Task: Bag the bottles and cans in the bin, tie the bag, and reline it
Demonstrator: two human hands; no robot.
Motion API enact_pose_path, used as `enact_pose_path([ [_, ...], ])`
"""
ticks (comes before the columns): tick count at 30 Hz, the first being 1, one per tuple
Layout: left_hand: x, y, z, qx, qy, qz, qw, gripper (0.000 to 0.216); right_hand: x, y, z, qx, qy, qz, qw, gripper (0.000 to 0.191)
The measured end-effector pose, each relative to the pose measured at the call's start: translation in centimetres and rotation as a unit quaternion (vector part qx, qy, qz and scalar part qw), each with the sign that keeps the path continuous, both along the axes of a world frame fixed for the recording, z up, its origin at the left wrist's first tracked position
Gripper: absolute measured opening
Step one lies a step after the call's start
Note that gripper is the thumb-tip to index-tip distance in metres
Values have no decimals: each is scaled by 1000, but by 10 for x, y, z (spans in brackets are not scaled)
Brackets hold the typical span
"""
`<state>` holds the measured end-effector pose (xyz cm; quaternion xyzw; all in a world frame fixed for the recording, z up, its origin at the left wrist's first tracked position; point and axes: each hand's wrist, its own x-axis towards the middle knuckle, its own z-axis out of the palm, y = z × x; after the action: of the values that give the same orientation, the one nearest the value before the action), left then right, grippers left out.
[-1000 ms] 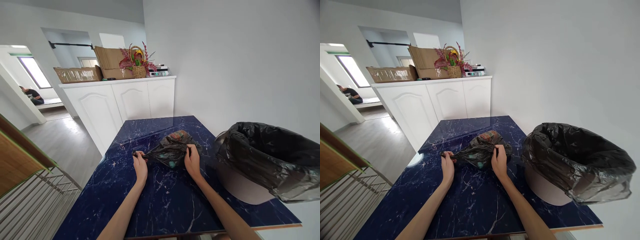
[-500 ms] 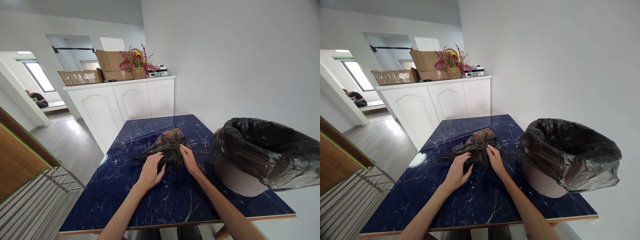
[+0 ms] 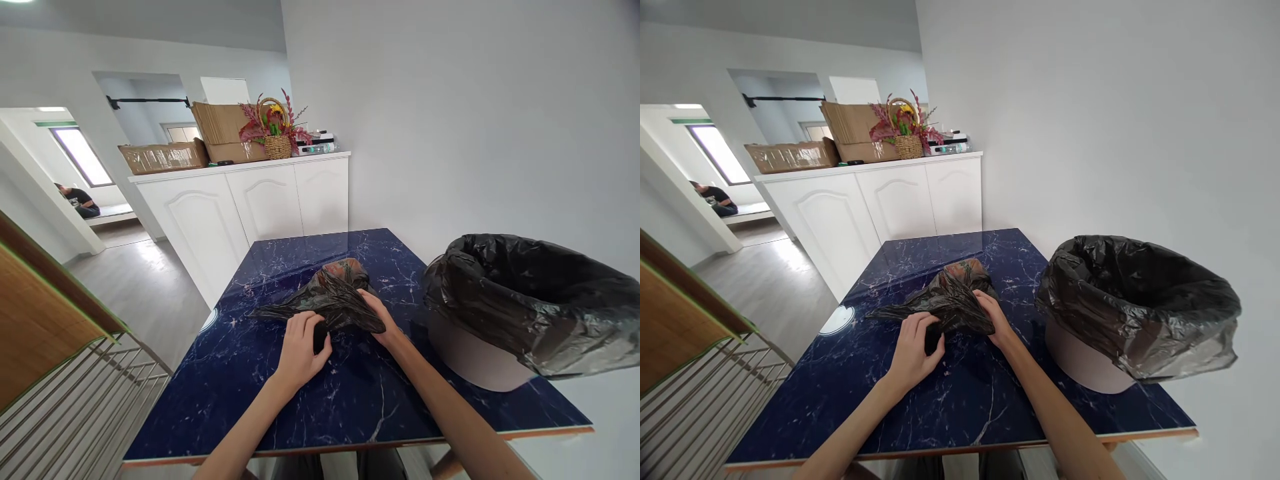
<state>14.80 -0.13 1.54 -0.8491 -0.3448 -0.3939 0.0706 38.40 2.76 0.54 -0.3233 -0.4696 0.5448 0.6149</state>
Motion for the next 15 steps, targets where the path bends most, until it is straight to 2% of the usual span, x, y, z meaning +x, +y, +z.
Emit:
enact_pose_path([
  [2,2,0,-1,1,-8,44,999,34,-2,-3,1,-12,-3,14,1000,30],
  [4,3,-1,-2,1,3,53,999,20,-3,-5,1,-26,-13,24,999,29],
  [7,-1,-7,1,6,22,23,999,1,-4,-6,0,-40,-32,16,999,29],
  [13,-25,-27,9,13,80,-100,992,7,-6,-7,0,-33,-66,-21,997,34],
  [15,-35,-31,10,7,93,-119,988,9,-8,-8,-1,-21,-77,-61,995,33],
])
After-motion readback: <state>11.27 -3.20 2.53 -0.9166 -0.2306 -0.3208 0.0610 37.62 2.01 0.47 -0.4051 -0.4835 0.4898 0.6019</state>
